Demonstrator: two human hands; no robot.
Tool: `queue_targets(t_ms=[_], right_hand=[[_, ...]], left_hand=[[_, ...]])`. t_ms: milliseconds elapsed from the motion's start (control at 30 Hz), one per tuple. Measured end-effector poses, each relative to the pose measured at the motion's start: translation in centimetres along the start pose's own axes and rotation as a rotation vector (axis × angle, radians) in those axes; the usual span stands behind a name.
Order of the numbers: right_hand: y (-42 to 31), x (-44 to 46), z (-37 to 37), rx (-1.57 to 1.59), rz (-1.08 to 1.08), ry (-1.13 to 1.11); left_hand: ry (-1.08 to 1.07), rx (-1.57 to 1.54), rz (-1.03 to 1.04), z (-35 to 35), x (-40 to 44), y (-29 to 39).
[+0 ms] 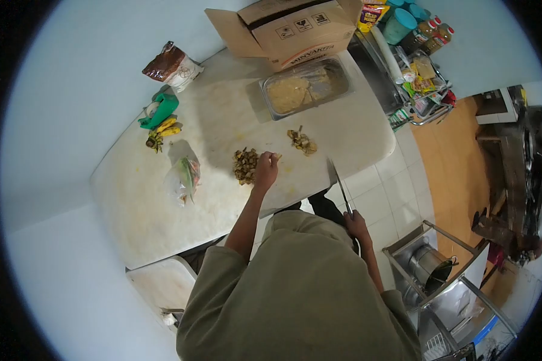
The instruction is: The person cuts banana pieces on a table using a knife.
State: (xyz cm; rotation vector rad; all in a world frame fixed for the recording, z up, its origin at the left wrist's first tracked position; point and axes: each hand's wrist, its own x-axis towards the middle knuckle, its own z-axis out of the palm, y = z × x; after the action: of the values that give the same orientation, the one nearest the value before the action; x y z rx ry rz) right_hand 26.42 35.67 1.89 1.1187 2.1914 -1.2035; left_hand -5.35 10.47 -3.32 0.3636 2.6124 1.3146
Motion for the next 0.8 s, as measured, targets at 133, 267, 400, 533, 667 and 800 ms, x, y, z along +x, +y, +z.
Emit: queue_targets(t_ms=[133,267,400,533,667,800], right_hand=[[-0.4,-0.7,1.2,0.003,0.034,0.041],[-0.5,-1.3,2.1,0.006,-0.011,0.091],[-1.2,-0.9,2.9,0.034,0.044,0.084],[-1.4,-0.6,3.6,-0.006,-0.023,0.139],[-1.4,0.4,3.8,0.003,-0.049,0.142],[-2.4,1.5,3.8,0.005,-0.065,0.136]], left_hand=[[-0.152,-0.551,-0.29,2.2,2.2,2.7],[-0.263,-0.695,-0.394,2.9,3.7,5.7],[-0.368,-0.48,-0.374,4.0,2.8,0.4],[-0.41,-0.539,-0.368,1.7,-0.9,-3.4],[-0.48,-0.644,-0.361,1.0,-2.5,-6.4],[-0.319,-0.702,-0.33,-0.2,-4.2,-4.4]])
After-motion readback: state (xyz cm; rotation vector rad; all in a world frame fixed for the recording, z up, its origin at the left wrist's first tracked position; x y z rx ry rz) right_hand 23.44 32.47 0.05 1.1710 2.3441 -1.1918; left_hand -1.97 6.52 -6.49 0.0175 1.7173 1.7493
